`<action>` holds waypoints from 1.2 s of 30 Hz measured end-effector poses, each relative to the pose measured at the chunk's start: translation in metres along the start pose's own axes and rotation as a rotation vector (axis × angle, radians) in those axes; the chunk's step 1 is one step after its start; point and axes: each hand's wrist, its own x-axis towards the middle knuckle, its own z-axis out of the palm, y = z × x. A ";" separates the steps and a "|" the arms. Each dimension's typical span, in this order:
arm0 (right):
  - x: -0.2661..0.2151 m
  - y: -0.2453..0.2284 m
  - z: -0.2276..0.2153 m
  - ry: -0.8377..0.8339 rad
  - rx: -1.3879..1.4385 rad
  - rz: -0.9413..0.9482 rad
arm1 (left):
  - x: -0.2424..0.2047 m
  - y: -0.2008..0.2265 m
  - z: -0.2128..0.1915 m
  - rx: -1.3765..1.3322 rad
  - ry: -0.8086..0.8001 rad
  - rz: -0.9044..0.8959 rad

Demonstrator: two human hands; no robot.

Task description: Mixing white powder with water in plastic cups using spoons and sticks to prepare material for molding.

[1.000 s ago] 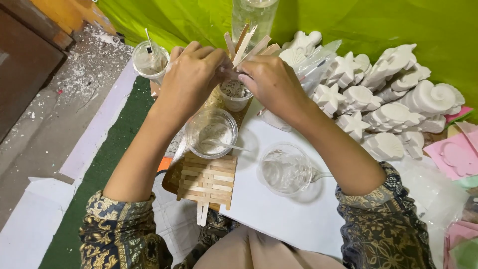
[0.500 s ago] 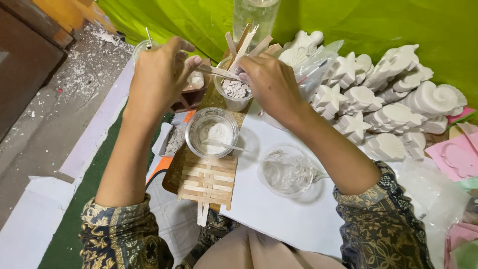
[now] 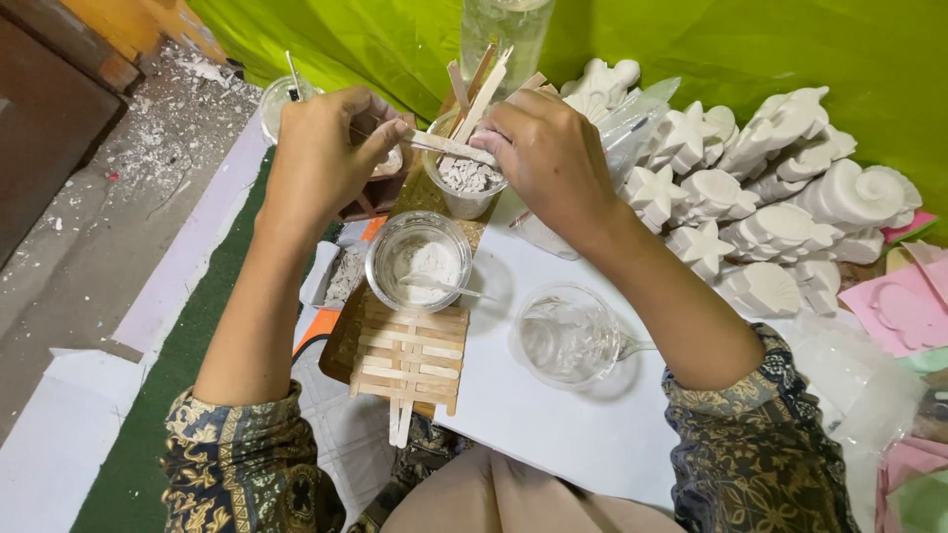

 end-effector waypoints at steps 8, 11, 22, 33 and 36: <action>-0.007 0.004 0.003 -0.032 0.014 -0.039 | -0.003 0.003 0.006 -0.030 0.020 0.015; -0.006 0.002 -0.002 -0.006 0.020 -0.103 | -0.009 0.011 0.004 0.001 0.148 0.108; -0.014 -0.006 -0.025 0.006 0.094 -0.147 | -0.026 0.046 0.021 0.255 0.368 0.292; -0.082 -0.022 -0.113 -0.092 0.214 0.187 | -0.072 0.073 0.014 -0.073 0.640 0.430; -0.124 -0.019 -0.128 -0.168 0.156 0.278 | -0.110 0.080 0.032 -0.120 0.926 0.568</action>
